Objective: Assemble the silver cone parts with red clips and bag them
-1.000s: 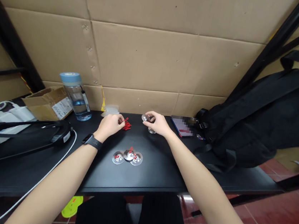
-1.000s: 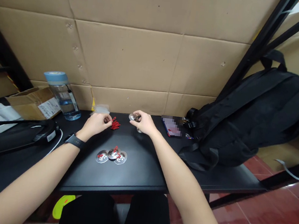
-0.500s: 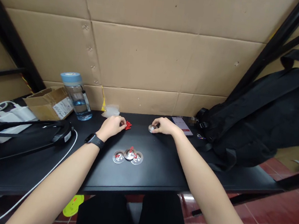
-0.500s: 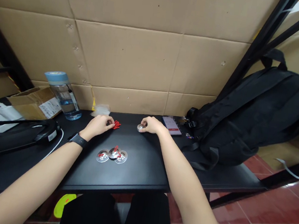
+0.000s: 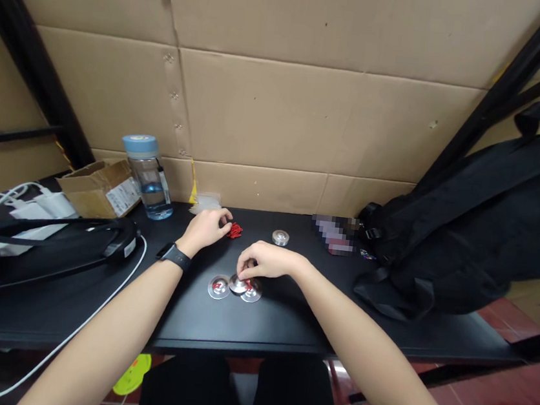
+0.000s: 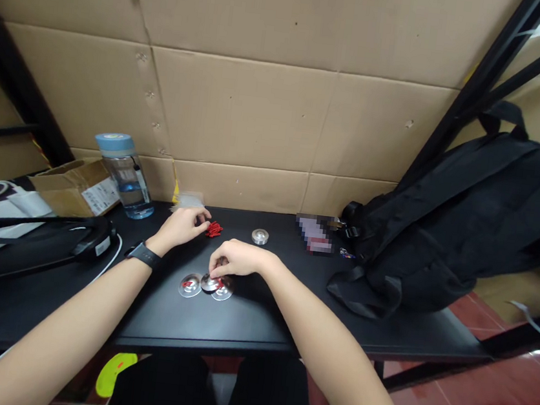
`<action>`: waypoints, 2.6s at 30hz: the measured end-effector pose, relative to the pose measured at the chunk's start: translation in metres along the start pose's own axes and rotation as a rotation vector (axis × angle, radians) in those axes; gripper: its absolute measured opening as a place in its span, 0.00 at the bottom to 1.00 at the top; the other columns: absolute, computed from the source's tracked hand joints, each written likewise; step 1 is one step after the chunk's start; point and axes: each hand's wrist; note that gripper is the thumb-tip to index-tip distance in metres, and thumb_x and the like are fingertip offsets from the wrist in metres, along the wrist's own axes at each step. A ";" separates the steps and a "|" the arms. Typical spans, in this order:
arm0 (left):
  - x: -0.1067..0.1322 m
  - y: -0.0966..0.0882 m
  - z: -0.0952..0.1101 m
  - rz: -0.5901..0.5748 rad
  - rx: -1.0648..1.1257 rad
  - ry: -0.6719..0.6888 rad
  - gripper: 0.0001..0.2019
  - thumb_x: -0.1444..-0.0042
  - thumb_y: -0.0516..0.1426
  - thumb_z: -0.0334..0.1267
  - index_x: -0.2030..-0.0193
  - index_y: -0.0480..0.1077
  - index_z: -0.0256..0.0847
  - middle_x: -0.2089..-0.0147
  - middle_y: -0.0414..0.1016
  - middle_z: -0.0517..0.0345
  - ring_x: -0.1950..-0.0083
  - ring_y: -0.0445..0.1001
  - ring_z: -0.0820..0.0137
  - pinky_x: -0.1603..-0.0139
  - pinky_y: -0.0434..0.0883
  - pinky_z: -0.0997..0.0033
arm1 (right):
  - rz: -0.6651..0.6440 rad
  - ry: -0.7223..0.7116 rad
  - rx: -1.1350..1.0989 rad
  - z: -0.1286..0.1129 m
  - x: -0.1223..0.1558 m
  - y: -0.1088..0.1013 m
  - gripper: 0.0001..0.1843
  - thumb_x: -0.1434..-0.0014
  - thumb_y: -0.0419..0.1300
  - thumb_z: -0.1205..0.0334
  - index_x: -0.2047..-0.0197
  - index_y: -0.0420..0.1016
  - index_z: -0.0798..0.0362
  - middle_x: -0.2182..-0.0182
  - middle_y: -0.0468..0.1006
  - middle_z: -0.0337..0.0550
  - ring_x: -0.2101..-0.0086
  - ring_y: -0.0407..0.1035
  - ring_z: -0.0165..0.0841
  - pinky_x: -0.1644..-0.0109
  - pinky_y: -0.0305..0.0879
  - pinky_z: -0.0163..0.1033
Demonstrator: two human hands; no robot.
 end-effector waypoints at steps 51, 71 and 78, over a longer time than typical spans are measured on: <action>-0.002 -0.002 -0.002 0.063 0.079 0.036 0.10 0.42 0.62 0.46 0.60 0.84 0.46 0.61 0.84 0.57 0.68 0.73 0.68 0.64 0.66 0.69 | 0.655 0.388 0.385 0.066 0.040 -0.051 0.19 0.52 0.74 0.59 0.57 0.82 0.57 0.61 0.81 0.49 0.62 0.73 0.37 0.55 0.65 0.39; -0.005 0.003 -0.005 0.039 0.088 0.020 0.14 0.45 0.57 0.35 0.55 0.80 0.42 0.60 0.81 0.54 0.68 0.72 0.68 0.61 0.70 0.68 | 0.498 0.379 0.437 0.034 0.037 -0.043 0.23 0.51 0.75 0.57 0.51 0.82 0.49 0.53 0.77 0.52 0.54 0.72 0.43 0.55 0.67 0.39; -0.003 0.000 0.007 0.026 0.081 0.085 0.14 0.44 0.55 0.35 0.56 0.80 0.41 0.57 0.81 0.53 0.67 0.73 0.68 0.59 0.70 0.67 | -0.157 -0.005 -0.035 -0.008 0.010 -0.010 0.12 0.48 0.73 0.59 0.59 0.84 0.50 0.68 0.82 0.36 0.71 0.72 0.27 0.66 0.64 0.30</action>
Point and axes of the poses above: each hand's wrist, its own x-axis away from the middle knuckle, its own y-axis out of the palm, z = x × y
